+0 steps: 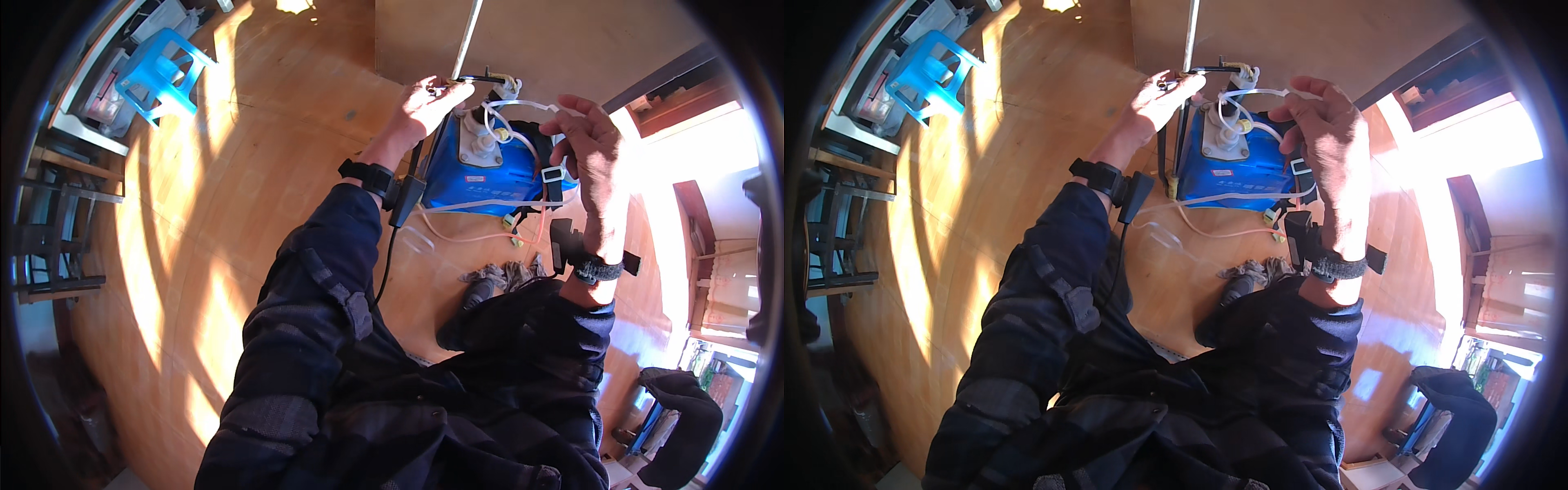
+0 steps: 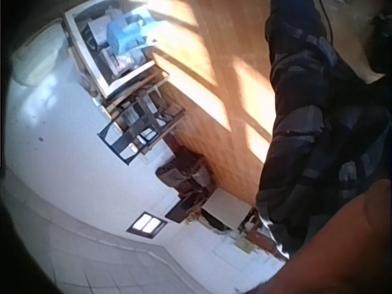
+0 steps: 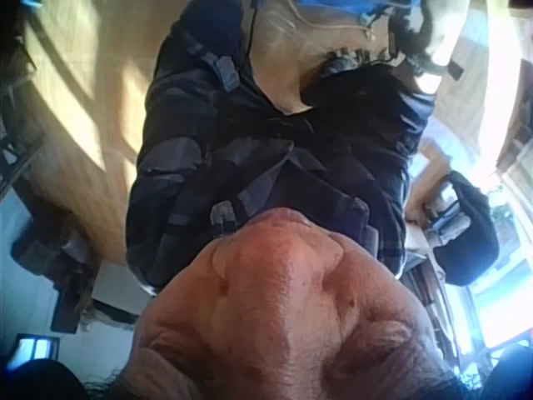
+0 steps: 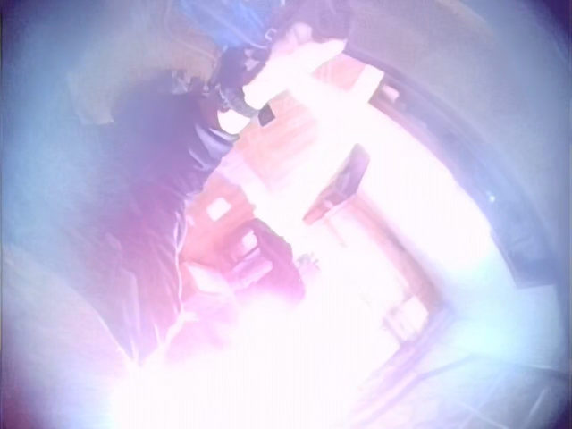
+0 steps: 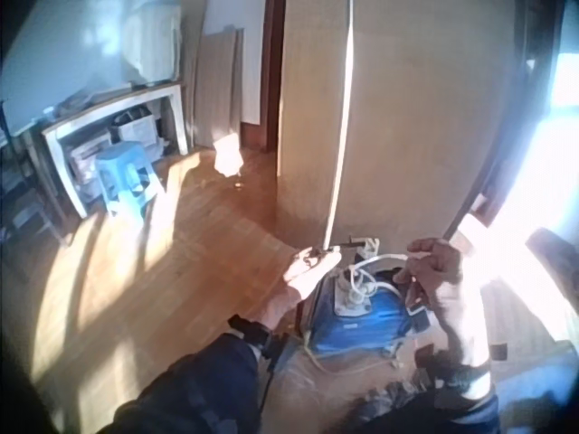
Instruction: The person assembles a blue backpack sprayer while sitting on the floor. They attach a hose to the tank, connect a metal wand, and secure the components with a white string.
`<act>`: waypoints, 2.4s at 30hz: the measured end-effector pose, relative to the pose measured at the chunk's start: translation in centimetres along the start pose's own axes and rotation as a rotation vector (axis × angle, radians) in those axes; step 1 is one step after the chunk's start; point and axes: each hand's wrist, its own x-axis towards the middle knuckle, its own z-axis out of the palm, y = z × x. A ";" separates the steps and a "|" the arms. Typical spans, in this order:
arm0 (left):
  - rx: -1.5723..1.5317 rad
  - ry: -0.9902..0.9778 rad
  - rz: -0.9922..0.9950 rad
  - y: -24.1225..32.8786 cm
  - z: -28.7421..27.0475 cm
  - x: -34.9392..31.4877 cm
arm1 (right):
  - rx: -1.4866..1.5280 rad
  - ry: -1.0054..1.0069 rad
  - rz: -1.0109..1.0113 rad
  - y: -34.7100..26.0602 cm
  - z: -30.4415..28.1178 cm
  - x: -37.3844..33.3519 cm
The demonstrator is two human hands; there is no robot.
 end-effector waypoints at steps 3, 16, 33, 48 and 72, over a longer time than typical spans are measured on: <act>0.270 -0.053 -0.129 -0.7 -0.4 1.2 | -0.358 -0.075 0.043 1.0 0.9 0.0; 0.224 -0.094 -0.180 -1.5 -1.1 -0.2 | -0.002 -0.051 -0.372 12.0 9.0 0.1; 0.358 -0.235 -0.289 -1.2 -2.2 -1.6 | -0.139 -0.021 -0.203 16.6 15.7 2.3; 0.844 -0.333 -0.357 -1.2 -2.4 -1.3 | -0.264 -0.010 -0.125 16.0 16.1 1.5; 1.059 -0.334 -0.482 1.2 -5.2 -3.5 | 0.629 -0.371 -0.189 7.8 -13.4 -2.7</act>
